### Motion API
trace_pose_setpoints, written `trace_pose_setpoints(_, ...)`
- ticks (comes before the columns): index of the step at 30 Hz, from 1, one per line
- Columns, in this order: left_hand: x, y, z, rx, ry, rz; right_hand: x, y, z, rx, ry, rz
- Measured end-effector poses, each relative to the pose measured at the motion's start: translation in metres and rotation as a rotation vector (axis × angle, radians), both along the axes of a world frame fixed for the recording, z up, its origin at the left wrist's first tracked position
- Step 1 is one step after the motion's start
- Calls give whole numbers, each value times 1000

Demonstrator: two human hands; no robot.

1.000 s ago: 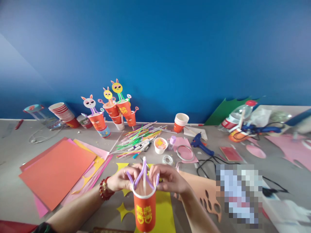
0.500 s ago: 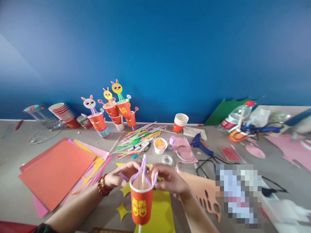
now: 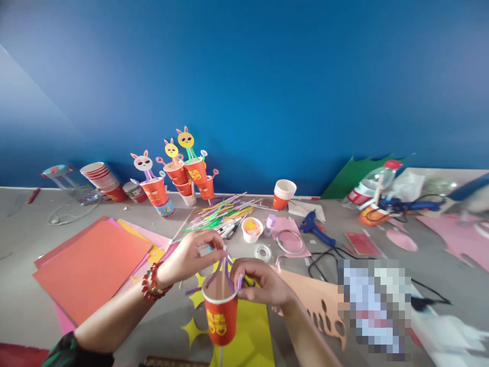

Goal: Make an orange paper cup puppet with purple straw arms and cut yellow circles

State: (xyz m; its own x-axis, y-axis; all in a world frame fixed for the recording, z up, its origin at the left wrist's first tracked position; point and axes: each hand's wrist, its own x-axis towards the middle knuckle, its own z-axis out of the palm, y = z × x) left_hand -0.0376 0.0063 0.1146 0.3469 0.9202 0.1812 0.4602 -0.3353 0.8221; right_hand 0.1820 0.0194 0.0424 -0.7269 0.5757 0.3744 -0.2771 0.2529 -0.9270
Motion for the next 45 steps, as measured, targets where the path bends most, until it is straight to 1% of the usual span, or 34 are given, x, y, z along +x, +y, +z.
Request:
trace_pose_setpoints(3,0,0,-4,-85,-21,-9,1,2,0,29,-13,35)
trace_pose_setpoints(5,-2,1,-7,-143,-78,-33,1,3,-1,43,-21,56)
trace_pose_setpoints(8,-5,4,-12,-270,-257,-96,1,2,-2,28,-26,51)
trace_pose_setpoints(11,-7,6,-16,-391,-440,-149,2,1,-2,-25,-11,20)
trace_pose_setpoints(18,-3,7,-27,-523,-661,-165,0,-2,-1,-63,3,2)
trace_pose_setpoints(22,2,8,-42,-589,-888,-204,0,-2,-4,-94,18,15)
trace_pose_setpoints(24,5,8,-50,-601,-960,-236,0,-1,-6,-94,20,25)
trace_pose_setpoints(26,7,8,-54,-582,-963,-245,1,-1,-7,-82,7,31)
trace_pose_setpoints(28,7,8,-53,-532,-910,-233,1,0,-8,-61,-10,25)
trace_pose_setpoints(31,4,6,-46,-469,-791,-233,1,2,-8,-34,-16,30)
trace_pose_setpoints(33,2,5,-40,-465,-701,-222,1,2,-7,-21,-6,45)
trace_pose_setpoints(35,0,4,-36,-485,-651,-201,0,1,-7,-24,-1,36)
trace_pose_setpoints(37,-1,4,-34,-512,-674,-189,0,-1,-6,-46,-10,7)
trace_pose_setpoints(39,-2,5,-35,-556,-751,-192,1,-2,-5,-79,-18,-18)
trace_pose_setpoints(42,-3,9,-39,-672,-875,-221,1,-3,-2,-112,-1,-19)
trace_pose_setpoints(45,-3,11,-44,-766,-934,-261,0,-2,-1,-109,10,-14)
